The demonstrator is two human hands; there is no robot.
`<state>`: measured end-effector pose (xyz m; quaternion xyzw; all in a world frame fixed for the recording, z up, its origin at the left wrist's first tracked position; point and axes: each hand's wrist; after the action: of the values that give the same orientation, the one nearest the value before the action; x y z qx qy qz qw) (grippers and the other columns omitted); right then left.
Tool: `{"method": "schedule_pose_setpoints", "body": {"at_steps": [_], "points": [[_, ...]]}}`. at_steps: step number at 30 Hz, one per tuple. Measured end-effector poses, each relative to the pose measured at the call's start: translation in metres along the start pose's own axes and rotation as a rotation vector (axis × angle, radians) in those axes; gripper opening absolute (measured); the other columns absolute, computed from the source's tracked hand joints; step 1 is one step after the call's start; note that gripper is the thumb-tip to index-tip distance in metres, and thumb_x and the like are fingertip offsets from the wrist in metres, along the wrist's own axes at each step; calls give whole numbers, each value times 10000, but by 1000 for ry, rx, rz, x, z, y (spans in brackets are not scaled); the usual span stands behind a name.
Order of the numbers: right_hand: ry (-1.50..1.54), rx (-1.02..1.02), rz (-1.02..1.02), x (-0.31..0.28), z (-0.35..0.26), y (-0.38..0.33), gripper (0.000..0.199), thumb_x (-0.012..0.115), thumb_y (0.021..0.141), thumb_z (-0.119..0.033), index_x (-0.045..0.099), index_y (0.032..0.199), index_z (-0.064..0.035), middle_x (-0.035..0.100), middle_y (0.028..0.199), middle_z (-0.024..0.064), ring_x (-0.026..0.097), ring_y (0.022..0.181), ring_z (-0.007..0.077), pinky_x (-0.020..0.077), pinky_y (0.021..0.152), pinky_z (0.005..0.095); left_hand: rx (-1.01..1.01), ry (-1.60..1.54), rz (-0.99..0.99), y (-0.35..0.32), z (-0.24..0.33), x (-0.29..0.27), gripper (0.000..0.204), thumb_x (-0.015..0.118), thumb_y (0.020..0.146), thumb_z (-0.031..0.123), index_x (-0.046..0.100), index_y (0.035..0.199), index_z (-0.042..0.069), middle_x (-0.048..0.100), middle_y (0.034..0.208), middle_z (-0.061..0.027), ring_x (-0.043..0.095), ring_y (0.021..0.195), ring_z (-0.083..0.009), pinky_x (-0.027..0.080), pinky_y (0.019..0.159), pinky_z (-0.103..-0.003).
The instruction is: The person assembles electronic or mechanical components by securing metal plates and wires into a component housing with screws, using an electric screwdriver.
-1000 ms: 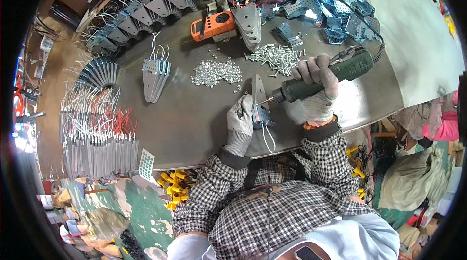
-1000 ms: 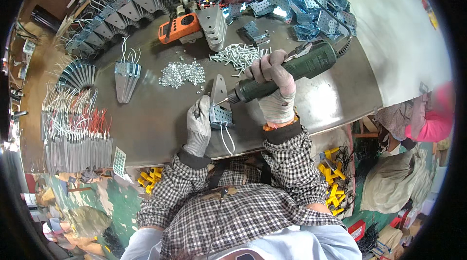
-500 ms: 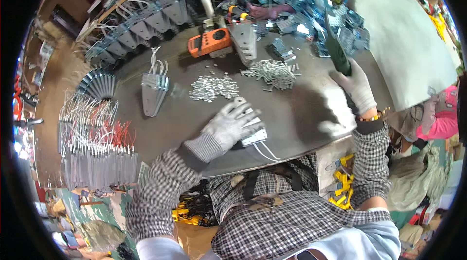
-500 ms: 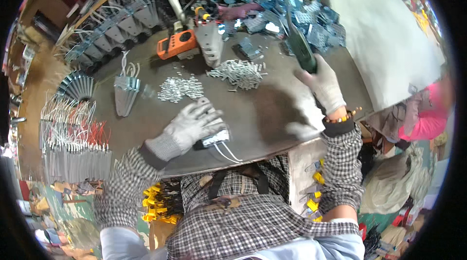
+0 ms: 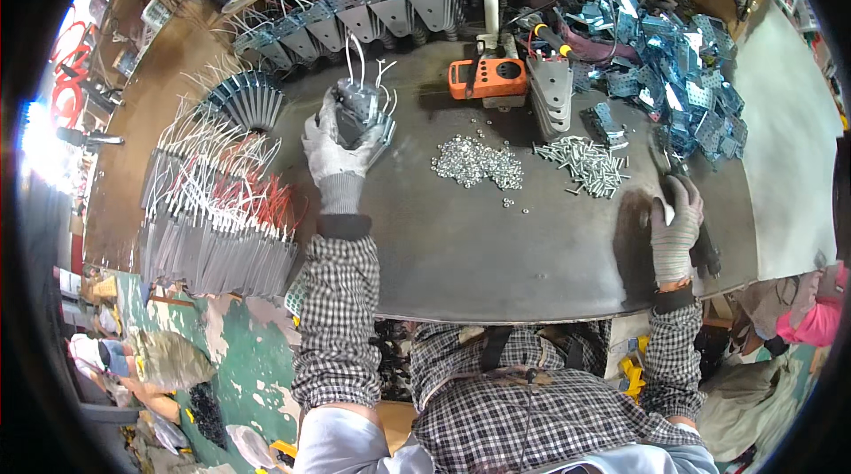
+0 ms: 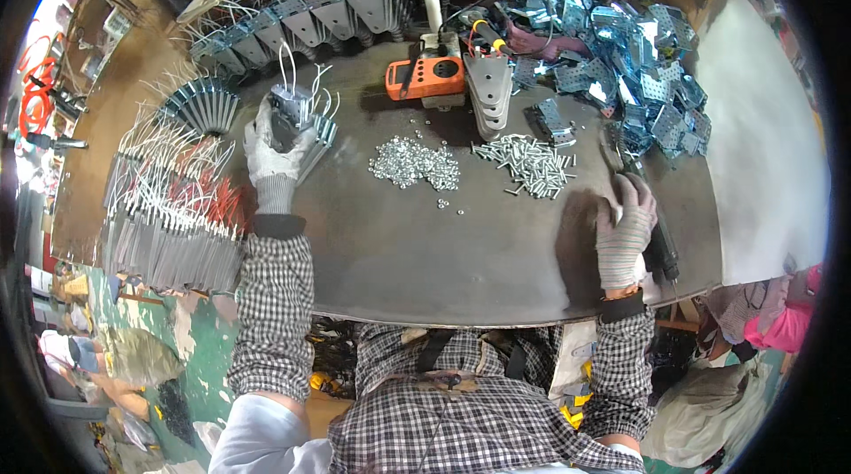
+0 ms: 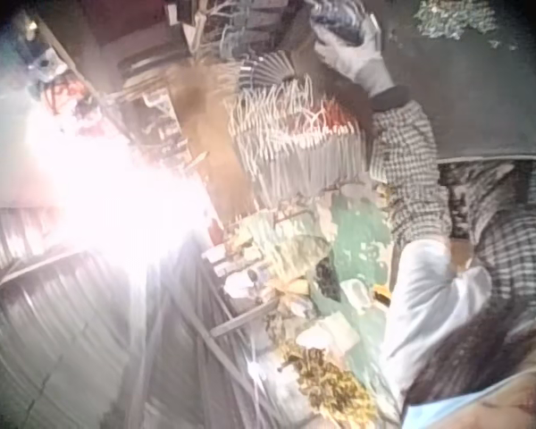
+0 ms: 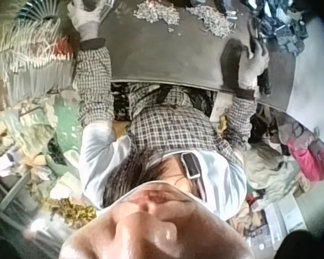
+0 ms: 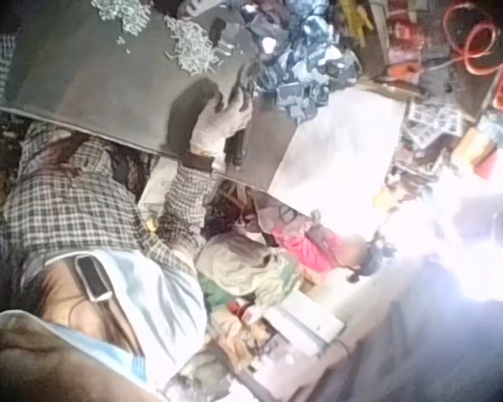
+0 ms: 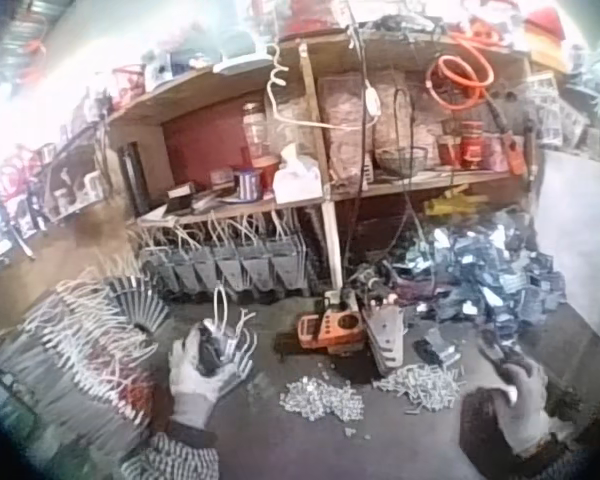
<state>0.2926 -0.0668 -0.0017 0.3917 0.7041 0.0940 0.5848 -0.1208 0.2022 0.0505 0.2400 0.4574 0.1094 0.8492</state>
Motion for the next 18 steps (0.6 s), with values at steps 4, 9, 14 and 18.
{"method": "schedule_pose_setpoints", "body": {"at_steps": [4,9,14,18], "points": [[1,17,-22,16,-7,-8,374,672,810,-106,601,1176,-83,584,1216,112,531,1150,332,397,993,431,-92,227,-129,-8,-24,10,966,868,634,272,371,1452,147,531,1251,-181,538,1164,-326,466,986,-402],[92,50,-56,21,-7,-11,307,654,827,-87,622,1132,-74,596,1196,121,545,1127,330,406,982,419,-164,70,-204,-22,-44,16,946,830,711,220,292,1486,141,578,1273,-192,606,1105,-335,481,964,-412],[172,-17,-43,29,-7,-13,305,637,818,-52,627,1123,-52,600,1186,136,548,1116,340,438,958,419,-105,184,-106,-44,-63,4,907,813,722,210,314,1474,119,540,1307,-194,575,1135,-361,476,960,-432],[150,13,-70,24,0,-13,268,596,855,-65,627,1119,-25,593,1184,149,548,1115,339,438,962,413,151,-29,59,-73,-4,-56,727,789,742,102,459,1387,38,537,1308,-197,533,1209,-346,435,1021,-382]]}}
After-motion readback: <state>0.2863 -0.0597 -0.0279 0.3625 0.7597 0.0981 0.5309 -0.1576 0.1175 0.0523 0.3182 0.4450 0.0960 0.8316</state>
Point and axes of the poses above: each hand's wrist, its own y-axis towards the middle knuckle, its own x-axis out of the palm, z = x × y
